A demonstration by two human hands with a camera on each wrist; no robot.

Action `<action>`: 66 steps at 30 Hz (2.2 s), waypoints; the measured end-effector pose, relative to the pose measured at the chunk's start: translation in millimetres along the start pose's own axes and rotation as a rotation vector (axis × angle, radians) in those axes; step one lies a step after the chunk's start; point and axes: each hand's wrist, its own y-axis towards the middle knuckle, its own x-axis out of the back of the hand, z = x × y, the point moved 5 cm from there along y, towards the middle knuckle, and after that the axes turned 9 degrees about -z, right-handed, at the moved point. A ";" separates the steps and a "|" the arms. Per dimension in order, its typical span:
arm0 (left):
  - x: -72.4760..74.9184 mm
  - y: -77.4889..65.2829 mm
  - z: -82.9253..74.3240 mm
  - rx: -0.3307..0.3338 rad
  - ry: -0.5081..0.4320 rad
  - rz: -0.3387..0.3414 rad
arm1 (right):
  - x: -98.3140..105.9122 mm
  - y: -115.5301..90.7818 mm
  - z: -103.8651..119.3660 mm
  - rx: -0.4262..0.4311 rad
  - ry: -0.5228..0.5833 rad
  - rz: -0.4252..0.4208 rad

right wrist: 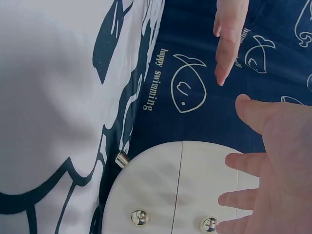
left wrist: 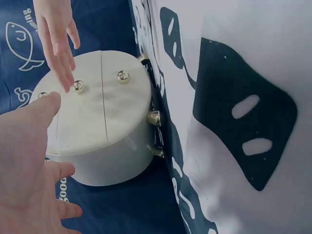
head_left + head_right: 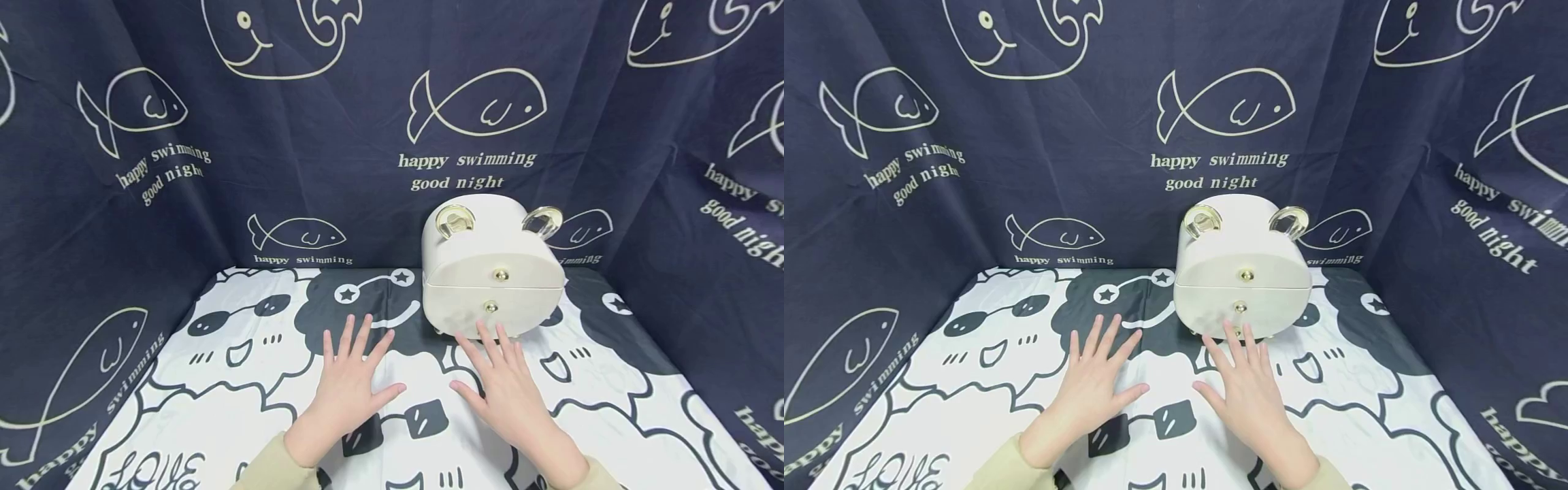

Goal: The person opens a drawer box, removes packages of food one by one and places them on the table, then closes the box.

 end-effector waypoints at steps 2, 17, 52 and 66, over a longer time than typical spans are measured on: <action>0.4 0.1 -0.9 -0.003 -0.005 -0.001 | 1.3 -0.2 0.5 0.000 0.009 -0.004; 27.8 34.1 -18.3 -0.114 -0.012 -0.134 | 62.9 46.9 -3.9 0.091 0.122 -0.123; 33.6 141.6 -116.6 -0.444 0.054 -0.531 | 131.0 191.2 -123.7 0.049 0.087 -0.119; 13.0 153.3 -146.9 -0.466 0.116 -0.636 | 113.6 205.4 -146.1 -0.037 0.263 0.167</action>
